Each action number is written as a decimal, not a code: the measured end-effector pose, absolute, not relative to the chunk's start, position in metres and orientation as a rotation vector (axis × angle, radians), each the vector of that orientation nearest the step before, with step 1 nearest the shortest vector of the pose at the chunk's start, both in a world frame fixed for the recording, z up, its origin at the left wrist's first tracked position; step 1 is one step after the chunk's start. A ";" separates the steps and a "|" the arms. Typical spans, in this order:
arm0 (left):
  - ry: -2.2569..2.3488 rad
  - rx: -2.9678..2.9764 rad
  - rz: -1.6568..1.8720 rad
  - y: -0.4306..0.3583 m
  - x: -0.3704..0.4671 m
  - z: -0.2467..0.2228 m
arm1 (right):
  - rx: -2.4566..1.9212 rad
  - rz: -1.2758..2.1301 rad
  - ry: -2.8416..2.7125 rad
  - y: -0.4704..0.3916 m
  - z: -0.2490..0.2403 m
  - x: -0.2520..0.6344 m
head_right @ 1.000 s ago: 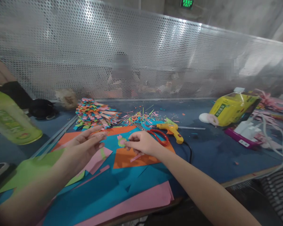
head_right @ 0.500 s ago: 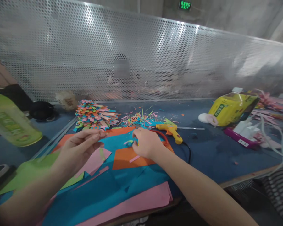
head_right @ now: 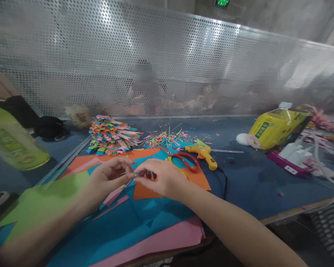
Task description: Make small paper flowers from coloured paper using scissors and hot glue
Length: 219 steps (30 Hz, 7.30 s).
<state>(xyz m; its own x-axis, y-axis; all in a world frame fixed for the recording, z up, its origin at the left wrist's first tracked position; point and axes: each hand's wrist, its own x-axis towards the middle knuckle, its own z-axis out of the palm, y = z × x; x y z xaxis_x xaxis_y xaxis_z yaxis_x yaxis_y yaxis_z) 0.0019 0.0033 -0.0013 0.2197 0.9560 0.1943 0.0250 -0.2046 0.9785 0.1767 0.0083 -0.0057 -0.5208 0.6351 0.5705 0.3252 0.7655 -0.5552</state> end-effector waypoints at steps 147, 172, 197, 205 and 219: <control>0.839 1.524 0.935 -0.015 0.003 0.005 | -0.862 0.660 -1.786 0.013 -0.003 0.186; 1.220 1.907 1.240 -0.007 0.001 -0.007 | -0.753 1.757 -1.531 0.014 -0.007 0.175; 1.286 2.516 1.256 -0.013 0.000 -0.003 | -0.669 1.962 -1.343 0.018 -0.013 0.179; 1.285 2.582 1.217 -0.009 -0.003 -0.005 | -0.724 1.916 -1.380 0.021 -0.012 0.183; 1.203 2.755 1.370 -0.010 -0.002 -0.005 | -0.506 2.138 -1.230 0.010 -0.005 0.181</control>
